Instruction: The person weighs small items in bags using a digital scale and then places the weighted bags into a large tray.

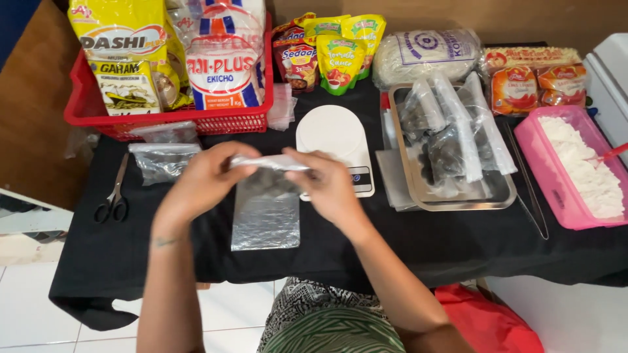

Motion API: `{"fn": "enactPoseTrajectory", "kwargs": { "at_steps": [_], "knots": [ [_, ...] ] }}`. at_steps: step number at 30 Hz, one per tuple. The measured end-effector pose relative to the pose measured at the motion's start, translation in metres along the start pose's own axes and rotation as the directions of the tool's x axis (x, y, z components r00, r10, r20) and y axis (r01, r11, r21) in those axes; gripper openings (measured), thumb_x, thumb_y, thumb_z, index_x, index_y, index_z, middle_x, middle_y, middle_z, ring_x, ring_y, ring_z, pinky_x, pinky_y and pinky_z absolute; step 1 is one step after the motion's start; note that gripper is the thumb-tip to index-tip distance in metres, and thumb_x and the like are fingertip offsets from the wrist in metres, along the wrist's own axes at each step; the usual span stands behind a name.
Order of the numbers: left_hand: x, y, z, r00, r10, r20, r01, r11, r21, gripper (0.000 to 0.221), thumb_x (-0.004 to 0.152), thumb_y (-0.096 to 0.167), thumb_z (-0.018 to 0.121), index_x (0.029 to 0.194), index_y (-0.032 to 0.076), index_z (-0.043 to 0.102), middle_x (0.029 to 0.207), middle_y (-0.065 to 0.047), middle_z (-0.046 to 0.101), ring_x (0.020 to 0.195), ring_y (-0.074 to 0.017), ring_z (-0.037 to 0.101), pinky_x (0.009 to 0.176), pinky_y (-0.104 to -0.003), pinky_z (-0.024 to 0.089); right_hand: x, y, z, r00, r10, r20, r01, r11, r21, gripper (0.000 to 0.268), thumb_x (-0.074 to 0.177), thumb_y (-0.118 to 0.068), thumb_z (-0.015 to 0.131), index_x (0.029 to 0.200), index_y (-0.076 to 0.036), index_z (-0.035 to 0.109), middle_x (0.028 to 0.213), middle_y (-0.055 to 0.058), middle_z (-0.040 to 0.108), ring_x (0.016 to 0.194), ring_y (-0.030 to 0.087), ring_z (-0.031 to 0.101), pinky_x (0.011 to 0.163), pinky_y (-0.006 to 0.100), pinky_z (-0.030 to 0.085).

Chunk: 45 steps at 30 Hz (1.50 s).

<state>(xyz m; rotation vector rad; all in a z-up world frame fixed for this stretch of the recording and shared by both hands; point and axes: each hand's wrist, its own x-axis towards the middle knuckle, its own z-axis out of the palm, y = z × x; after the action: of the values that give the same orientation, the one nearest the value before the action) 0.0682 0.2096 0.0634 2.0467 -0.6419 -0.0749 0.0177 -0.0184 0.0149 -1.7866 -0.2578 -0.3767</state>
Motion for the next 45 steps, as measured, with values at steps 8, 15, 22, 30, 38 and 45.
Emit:
{"fn": "enactPoseTrajectory", "kwargs": {
  "at_steps": [8, 15, 22, 30, 38, 45],
  "knots": [
    [0.102, 0.05, 0.102, 0.946, 0.283, 0.157, -0.3, 0.949, 0.097, 0.013, 0.095, 0.013, 0.069, 0.108, 0.011, 0.072, 0.101, -0.02, 0.069, 0.1, -0.0446, 0.069, 0.091, -0.051, 0.054, -0.041, 0.015, -0.105, 0.907, -0.258, -0.331, 0.01, 0.801, -0.598, 0.025, 0.092, -0.011, 0.079, 0.117, -0.016, 0.079, 0.087, 0.009, 0.068, 0.08, 0.028, 0.07, 0.07, 0.035, 0.056],
    [0.182, 0.047, 0.226, 0.857, 0.464, 0.225, -0.479, 0.877, 0.019, 0.009, 0.093, 0.016, 0.07, 0.099, 0.01, 0.068, 0.108, -0.018, 0.061, 0.104, -0.0454, 0.068, 0.094, -0.047, 0.056, -0.064, 0.018, -0.169, 0.812, -0.242, -0.531, -0.224, 0.71, -0.667, 0.011, 0.095, -0.005, 0.081, 0.105, -0.006, 0.081, 0.1, 0.014, 0.062, 0.083, 0.034, 0.068, 0.066, 0.035, 0.061],
    [0.217, 0.022, 0.311, 0.871, 0.453, 0.189, -0.445, 0.891, -0.087, 0.005, 0.095, 0.015, 0.065, 0.095, 0.01, 0.064, 0.101, -0.015, 0.061, 0.099, -0.045, 0.069, 0.089, -0.047, 0.058, -0.069, 0.062, -0.19, 0.758, -0.115, -0.642, -0.379, 0.724, -0.577, 0.014, 0.095, -0.02, 0.085, 0.101, -0.007, 0.081, 0.084, 0.012, 0.068, 0.079, 0.032, 0.072, 0.06, 0.035, 0.061],
    [0.207, 0.022, 0.319, 0.92, 0.344, 0.187, -0.349, 0.937, -0.005, 0.011, 0.099, 0.018, 0.056, 0.101, 0.012, 0.065, 0.098, -0.012, 0.058, 0.093, -0.0417, 0.07, 0.079, -0.044, 0.06, -0.061, 0.06, -0.179, 0.71, 0.139, -0.69, -0.555, 0.713, -0.428, 0.017, 0.102, -0.026, 0.073, 0.096, -0.011, 0.079, 0.068, 0.007, 0.072, 0.07, 0.026, 0.073, 0.064, 0.04, 0.059],
    [0.217, 0.003, 0.353, 0.95, 0.279, 0.141, -0.297, 0.946, 0.129, 0.015, 0.1, 0.019, 0.055, 0.101, 0.005, 0.059, 0.092, -0.013, 0.061, 0.086, -0.0386, 0.071, 0.073, -0.046, 0.06, -0.059, 0.054, -0.178, 0.719, 0.189, -0.669, -0.587, 0.681, -0.438, 0.024, 0.105, -0.026, 0.069, 0.103, -0.004, 0.079, 0.072, 0.012, 0.074, 0.072, 0.028, 0.075, 0.066, 0.04, 0.06],
    [0.187, 0.033, 0.331, 0.949, 0.314, -0.009, -0.285, 0.872, 0.397, 0.035, 0.102, 0.021, 0.057, 0.129, 0.005, 0.044, 0.098, -0.009, 0.062, 0.089, -0.0306, 0.073, 0.074, -0.037, 0.063, -0.06, 0.061, -0.18, 0.763, 0.238, -0.6, -0.608, 0.579, -0.543, 0.029, 0.107, -0.032, 0.063, 0.11, -0.007, 0.078, 0.085, 0.015, 0.076, 0.087, 0.039, 0.074, 0.076, 0.048, 0.059]
  ]
}}
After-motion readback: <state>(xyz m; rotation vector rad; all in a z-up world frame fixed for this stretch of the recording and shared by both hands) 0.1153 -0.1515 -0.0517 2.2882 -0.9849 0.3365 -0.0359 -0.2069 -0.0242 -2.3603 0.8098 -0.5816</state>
